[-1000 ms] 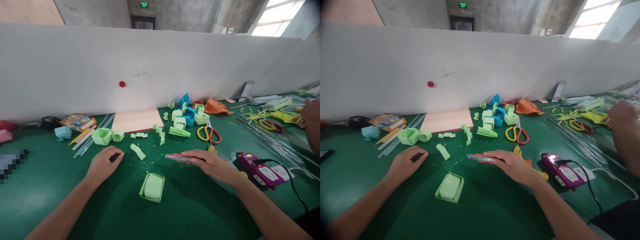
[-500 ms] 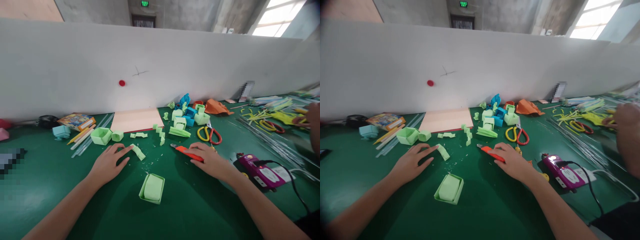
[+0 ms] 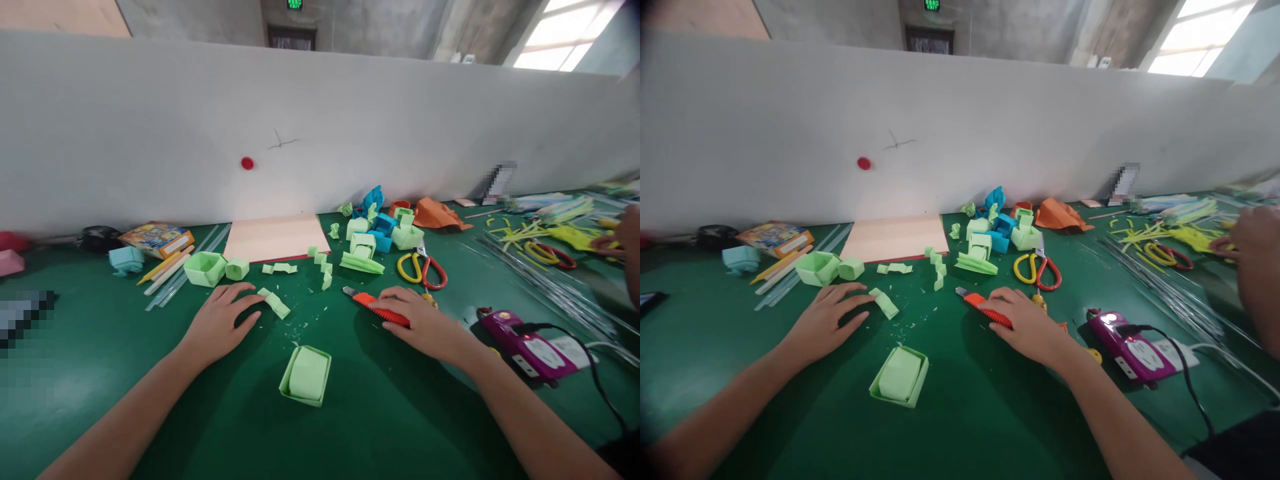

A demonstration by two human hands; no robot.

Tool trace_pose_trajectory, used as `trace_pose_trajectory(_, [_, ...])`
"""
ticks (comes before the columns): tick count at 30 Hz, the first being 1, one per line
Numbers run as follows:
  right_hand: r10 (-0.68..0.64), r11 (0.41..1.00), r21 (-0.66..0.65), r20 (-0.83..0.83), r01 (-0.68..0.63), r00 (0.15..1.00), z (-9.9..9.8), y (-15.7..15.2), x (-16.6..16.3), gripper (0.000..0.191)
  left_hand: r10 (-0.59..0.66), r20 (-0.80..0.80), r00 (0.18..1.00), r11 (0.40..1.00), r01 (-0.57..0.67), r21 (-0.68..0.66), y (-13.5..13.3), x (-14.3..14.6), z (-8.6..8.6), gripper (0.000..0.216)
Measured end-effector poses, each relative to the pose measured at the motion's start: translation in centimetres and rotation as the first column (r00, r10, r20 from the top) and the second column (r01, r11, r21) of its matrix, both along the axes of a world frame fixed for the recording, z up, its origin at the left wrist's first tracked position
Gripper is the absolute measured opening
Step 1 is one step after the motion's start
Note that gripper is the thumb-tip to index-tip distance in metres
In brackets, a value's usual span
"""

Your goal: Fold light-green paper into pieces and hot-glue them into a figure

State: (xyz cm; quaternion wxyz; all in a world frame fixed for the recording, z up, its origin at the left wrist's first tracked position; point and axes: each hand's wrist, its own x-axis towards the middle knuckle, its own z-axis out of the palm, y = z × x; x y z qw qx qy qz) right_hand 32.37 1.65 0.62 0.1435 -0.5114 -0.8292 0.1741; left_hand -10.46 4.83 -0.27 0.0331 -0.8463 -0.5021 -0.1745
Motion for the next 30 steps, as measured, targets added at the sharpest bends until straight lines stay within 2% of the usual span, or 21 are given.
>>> trace_pose_trajectory(8, [-0.004, 1.0, -0.031, -0.004, 0.004, 1.0, 0.3, 0.0, 0.0, 0.038, -0.009, 0.027, 1.0, 1.0, 0.009, -0.002, -0.4, 0.3, 0.4, 0.027])
trace_pose_trajectory(12, [-0.013, 1.0, -0.016, 0.003, 0.013, 1.0, 0.3, -0.1, -0.2, 0.037, 0.079, 0.008, 0.997, 0.997, -0.079, 0.001, -0.6, 0.4, 0.6, 0.028])
trace_pose_trajectory(15, [-0.024, 0.999, 0.049, 0.037, 0.022, 0.999, 0.3, -0.2, -0.2, 0.036, 0.153, -0.003, 0.988, 0.988, -0.153, 0.018, -0.7, 0.6, 0.6, 0.03])
trace_pose_trajectory(18, [-0.03, 0.987, 0.162, 0.034, 0.024, 0.999, 0.4, -0.5, -0.4, 0.034, 0.158, -0.023, 0.987, 0.987, -0.158, 0.029, -0.5, 0.7, 0.5, 0.028])
trace_pose_trajectory(21, [0.074, 0.97, 0.237, -0.052, -0.06, 0.996, 0.9, -1.6, -1.9, 0.033, 0.145, -0.023, 0.989, 0.989, -0.144, 0.038, -0.4, 0.7, 0.3, 0.026])
trace_pose_trajectory(23, [0.174, 0.964, 0.226, -0.128, -0.142, 0.976, 1.2, -2.9, -3.8, 0.035, 0.141, -0.003, 0.99, 0.989, -0.141, 0.05, -0.4, 0.7, 0.3, 0.026])
trace_pose_trajectory(25, [0.249, 0.963, 0.158, -0.218, -0.217, 0.944, 1.3, -4.6, -6.3, 0.052, 0.125, 0.024, 0.992, 0.99, -0.126, 0.069, -0.5, 0.6, 0.2, 0.025])
trace_pose_trajectory(27, [0.213, 0.977, 0.068, -0.317, -0.202, 0.924, 1.2, -6.2, -9.1, 0.091, 0.099, 0.055, 0.994, 0.99, -0.104, 0.099, -0.6, 0.6, 0.2, 0.025])
trace_pose_trajectory(28, [0.179, 0.982, 0.002, -0.347, -0.19, 0.921, 1.1, -6.8, -10.3, 0.102, 0.089, 0.073, 0.993, 0.988, -0.097, 0.117, -0.7, 0.6, 0.2, 0.025])
trace_pose_trajectory(30, [0.11, 0.982, -0.1, -0.377, -0.158, 0.92, 0.9, -7.4, -12.4, 0.106, 0.074, 0.109, 0.991, 0.984, -0.09, 0.155, -0.7, 0.8, 0.2, 0.024])
